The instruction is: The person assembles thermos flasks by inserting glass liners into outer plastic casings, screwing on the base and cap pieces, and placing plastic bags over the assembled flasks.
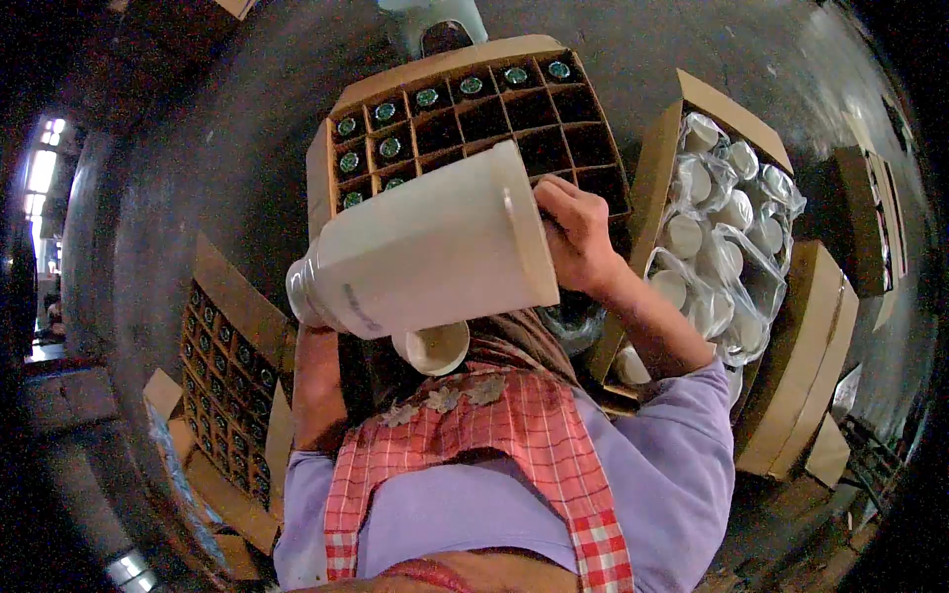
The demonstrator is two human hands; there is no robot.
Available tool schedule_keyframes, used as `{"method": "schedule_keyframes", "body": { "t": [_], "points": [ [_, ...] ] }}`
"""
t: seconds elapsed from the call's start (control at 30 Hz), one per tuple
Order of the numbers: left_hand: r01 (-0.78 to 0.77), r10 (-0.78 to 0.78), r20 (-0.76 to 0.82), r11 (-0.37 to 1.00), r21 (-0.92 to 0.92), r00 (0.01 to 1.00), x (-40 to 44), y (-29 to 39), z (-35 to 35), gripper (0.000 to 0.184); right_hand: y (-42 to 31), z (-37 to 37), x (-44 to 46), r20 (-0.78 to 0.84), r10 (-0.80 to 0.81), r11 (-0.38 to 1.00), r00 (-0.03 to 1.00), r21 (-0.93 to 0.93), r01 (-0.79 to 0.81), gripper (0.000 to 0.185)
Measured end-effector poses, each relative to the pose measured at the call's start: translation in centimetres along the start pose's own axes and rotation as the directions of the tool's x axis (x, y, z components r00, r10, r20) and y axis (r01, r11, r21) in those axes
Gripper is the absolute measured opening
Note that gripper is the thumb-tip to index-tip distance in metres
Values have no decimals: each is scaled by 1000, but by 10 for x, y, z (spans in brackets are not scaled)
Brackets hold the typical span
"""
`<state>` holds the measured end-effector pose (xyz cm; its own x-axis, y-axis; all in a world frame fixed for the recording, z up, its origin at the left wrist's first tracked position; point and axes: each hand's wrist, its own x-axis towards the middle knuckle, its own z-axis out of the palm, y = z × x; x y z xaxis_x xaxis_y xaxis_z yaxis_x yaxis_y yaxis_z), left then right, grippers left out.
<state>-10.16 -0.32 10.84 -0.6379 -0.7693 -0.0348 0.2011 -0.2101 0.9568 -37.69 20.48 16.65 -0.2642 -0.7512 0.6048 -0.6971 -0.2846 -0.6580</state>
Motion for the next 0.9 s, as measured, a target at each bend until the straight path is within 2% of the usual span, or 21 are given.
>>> {"method": "schedule_keyframes", "body": {
  "t": [0.03,0.07,0.1,0.2,0.23,0.3,0.33,0.4,0.43,0.5,0.53,0.57,0.63,0.7,0.73,0.77,0.8,0.83,0.87,0.9],
  "points": [
    [-41,42,-12,997,67,999,-2,11,5,29,1,2,-4,-8,69,995,998,77,-68,14],
    [-86,90,-18,986,144,996,-5,22,12,27,0,3,-9,-3,262,926,965,283,-251,14],
    [-140,149,-12,955,260,989,-8,33,20,26,0,5,-15,37,443,782,896,472,-407,14],
    [-353,372,89,739,574,924,-17,61,44,23,34,6,-44,162,585,527,794,669,-525,26],
    [-460,476,155,635,621,866,-18,64,49,25,47,16,-55,81,533,635,842,619,-462,30],
    [-595,531,332,463,657,779,-22,75,56,26,60,6,-59,237,529,641,815,517,-567,51],
    [-657,543,422,367,659,726,-23,78,57,26,61,4,-56,315,598,520,737,547,-656,53],
    [-784,596,546,260,563,589,-23,78,64,28,62,2,-49,473,683,248,557,567,-786,59],
    [-799,565,593,225,558,573,-26,78,63,28,68,4,-54,505,659,268,557,535,-801,58],
    [-834,485,705,103,542,518,-31,82,65,29,75,6,-55,459,505,540,731,492,-683,51],
    [-831,534,668,132,541,519,-26,76,61,29,74,5,-55,445,411,657,796,461,-597,48],
    [-826,580,625,161,540,522,-20,67,55,30,72,5,-54,367,545,596,754,463,-656,41],
    [-603,519,347,482,636,781,-22,67,61,29,62,-5,-34,428,446,617,786,489,-617,35],
    [-320,323,61,862,394,945,-10,29,36,30,28,-16,-5,353,644,505,679,470,-723,23],
    [-288,306,44,827,483,951,-5,23,20,32,19,-14,-3,216,624,623,751,442,-645,20],
    [-225,220,62,872,436,973,1,0,-5,35,20,-12,-4,125,427,814,896,377,-441,21],
    [-221,210,68,915,338,975,0,-8,0,36,21,-11,-4,54,191,938,980,284,-199,22],
    [-209,195,78,948,239,978,-6,-17,8,37,10,-15,-1,111,169,948,979,253,-192,27],
    [-278,224,170,846,456,960,-5,-15,7,38,13,-15,-4,107,85,973,991,205,-106,24],
    [-362,250,261,675,644,932,-4,-11,10,39,14,-13,-7,107,111,983,988,137,-125,21]
  ]
}}
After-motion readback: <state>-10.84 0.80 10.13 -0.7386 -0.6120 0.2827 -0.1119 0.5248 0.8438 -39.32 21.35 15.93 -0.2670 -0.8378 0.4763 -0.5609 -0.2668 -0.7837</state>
